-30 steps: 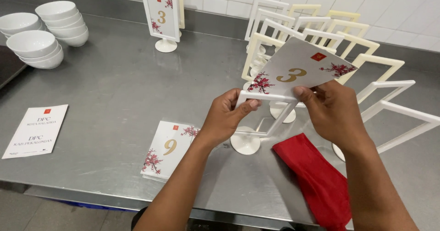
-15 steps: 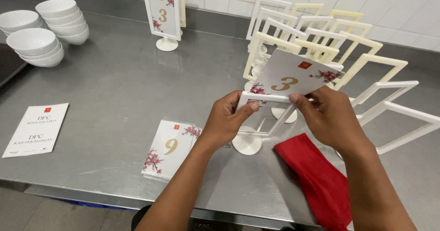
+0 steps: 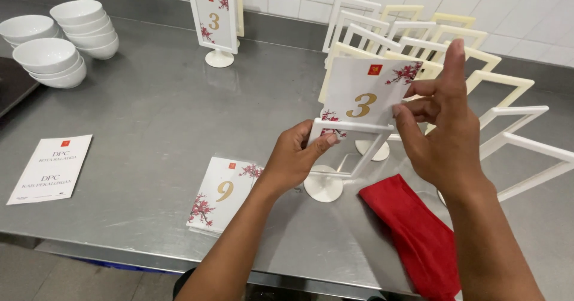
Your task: Cleaning plastic table number stands with a cloth and inserting table number cards into them on a stainless steel prep table.
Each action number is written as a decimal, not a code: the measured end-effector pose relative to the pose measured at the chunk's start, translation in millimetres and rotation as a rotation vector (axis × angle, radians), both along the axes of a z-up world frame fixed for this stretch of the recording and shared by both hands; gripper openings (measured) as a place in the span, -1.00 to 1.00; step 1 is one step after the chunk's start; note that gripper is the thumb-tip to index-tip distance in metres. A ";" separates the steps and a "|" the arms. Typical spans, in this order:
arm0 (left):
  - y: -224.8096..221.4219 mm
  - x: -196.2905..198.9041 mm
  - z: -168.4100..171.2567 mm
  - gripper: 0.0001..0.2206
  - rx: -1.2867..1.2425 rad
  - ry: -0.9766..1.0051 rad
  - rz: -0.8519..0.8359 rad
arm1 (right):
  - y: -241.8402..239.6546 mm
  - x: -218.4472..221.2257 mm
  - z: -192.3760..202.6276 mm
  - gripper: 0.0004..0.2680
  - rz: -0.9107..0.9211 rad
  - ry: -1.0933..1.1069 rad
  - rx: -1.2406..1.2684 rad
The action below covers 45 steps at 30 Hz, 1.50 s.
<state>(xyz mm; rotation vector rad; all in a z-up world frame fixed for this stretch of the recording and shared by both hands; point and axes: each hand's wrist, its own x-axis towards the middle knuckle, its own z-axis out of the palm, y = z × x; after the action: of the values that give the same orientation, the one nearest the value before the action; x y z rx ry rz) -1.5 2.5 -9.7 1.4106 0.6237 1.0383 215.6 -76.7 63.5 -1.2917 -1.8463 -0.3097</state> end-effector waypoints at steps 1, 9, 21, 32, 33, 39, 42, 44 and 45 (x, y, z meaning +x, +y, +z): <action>-0.7 -0.4 1.8 -0.81 -0.001 0.040 0.002 | -0.8 1.3 -0.1 -0.24 -0.027 -0.024 -0.027; -1.4 -1.4 3.2 -0.78 -0.002 0.045 -0.010 | 3.4 -7.5 23.0 -0.42 0.037 -0.128 0.013; -7.8 -4.2 4.0 -0.70 -0.031 0.105 -0.035 | 4.1 -6.7 20.6 -0.76 0.067 -0.247 0.072; -3.9 -4.7 -21.5 -0.67 -0.021 0.175 -0.045 | -4.7 -8.9 -6.1 -0.76 0.102 -0.171 -0.047; -4.7 -5.6 -21.6 -0.66 -0.047 0.195 -0.052 | -4.7 -8.3 -7.5 -0.76 0.091 -0.205 -0.067; -5.4 -8.8 -25.9 -0.65 -0.097 0.309 -0.044 | -7.1 -12.6 -7.6 -0.69 0.128 -0.184 -0.139; -6.2 -10.6 -24.2 -0.65 -0.094 0.365 -0.044 | -8.0 -19.6 -2.4 -0.71 0.182 -0.125 -0.105; -5.0 -10.6 -27.1 -0.65 -0.095 0.397 -0.043 | -6.0 -22.9 -1.6 -0.74 0.203 -0.096 -0.100; -3.9 -10.1 -30.6 -0.68 -0.079 0.378 -0.043 | -4.1 -24.0 -2.7 -0.79 0.196 -0.073 -0.165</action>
<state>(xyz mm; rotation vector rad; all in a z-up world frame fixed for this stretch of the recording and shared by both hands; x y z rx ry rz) -11.6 -1.3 -40.3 1.5561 0.8936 0.7072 191.7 -80.8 60.8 -1.2088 -2.0790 -0.1020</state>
